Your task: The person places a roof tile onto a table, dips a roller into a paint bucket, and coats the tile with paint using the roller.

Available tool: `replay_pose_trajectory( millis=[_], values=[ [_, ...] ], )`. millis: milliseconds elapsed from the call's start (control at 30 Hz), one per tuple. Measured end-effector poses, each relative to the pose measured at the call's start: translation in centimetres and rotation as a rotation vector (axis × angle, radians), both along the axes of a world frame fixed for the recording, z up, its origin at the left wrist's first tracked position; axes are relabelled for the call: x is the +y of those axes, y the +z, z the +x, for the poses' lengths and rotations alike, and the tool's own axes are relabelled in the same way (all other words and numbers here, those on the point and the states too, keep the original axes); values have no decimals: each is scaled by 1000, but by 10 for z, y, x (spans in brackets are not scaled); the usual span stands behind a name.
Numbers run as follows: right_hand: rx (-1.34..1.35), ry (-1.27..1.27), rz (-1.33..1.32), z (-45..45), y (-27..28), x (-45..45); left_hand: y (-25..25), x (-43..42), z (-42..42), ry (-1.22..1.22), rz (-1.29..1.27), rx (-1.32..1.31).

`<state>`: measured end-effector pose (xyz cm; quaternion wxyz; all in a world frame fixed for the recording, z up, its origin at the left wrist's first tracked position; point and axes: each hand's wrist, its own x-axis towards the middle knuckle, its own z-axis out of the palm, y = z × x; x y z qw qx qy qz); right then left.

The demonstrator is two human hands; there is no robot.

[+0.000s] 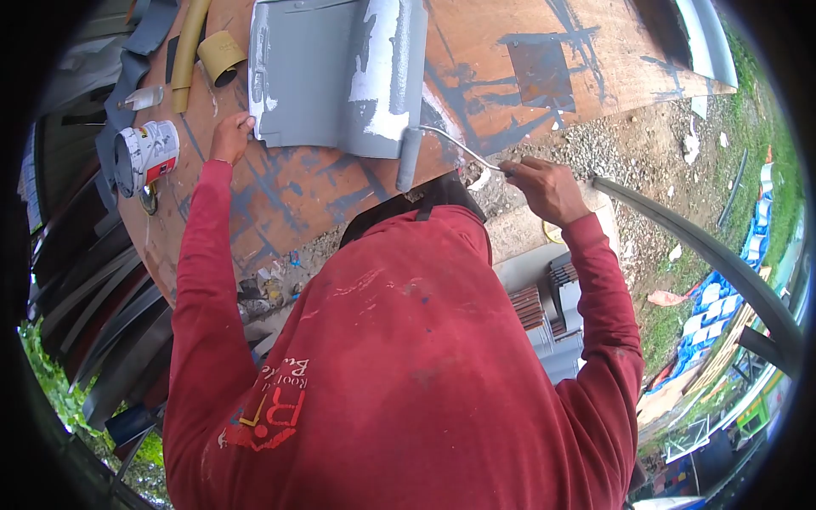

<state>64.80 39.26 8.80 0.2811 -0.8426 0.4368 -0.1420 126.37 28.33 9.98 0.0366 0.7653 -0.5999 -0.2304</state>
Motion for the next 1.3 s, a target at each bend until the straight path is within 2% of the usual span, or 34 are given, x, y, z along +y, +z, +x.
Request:
replay_pose_trajectory(
  millis=[200, 333, 600, 667, 767, 800, 967, 1067, 1167, 1300],
  values=[
    [37, -14, -173, 87, 38, -5, -6, 1, 6, -31, -47, -31],
    [79, -12, -204, 98, 60, -10, -14, 2, 10, -30, -108, 47],
    [80, -77, 28, -12, 35, 2, 2, 2, -1, -28, -29, -40],
    [14, -109, 104, -18, 29, -1, -3, 2, 4, -37, -58, -47],
    [-98, -118, 74, -5, 14, -18, -7, 0, 8, -48, -67, -52],
    [-52, -84, 57, 4, 17, -27, -6, -1, 7, -40, -47, -54],
    [-61, -33, -21, 83, 67, -58, -6, 1, 6, -12, -41, -41],
    [149, 27, -110, 131, 98, -63, -1, -1, 3, -11, -24, -44],
    [218, 25, -99, 136, 120, -63, 1, 3, -2, -8, -23, -49],
    [267, -50, -11, 99, 145, -53, -1, 4, -2, 6, -69, -57]
  ],
)
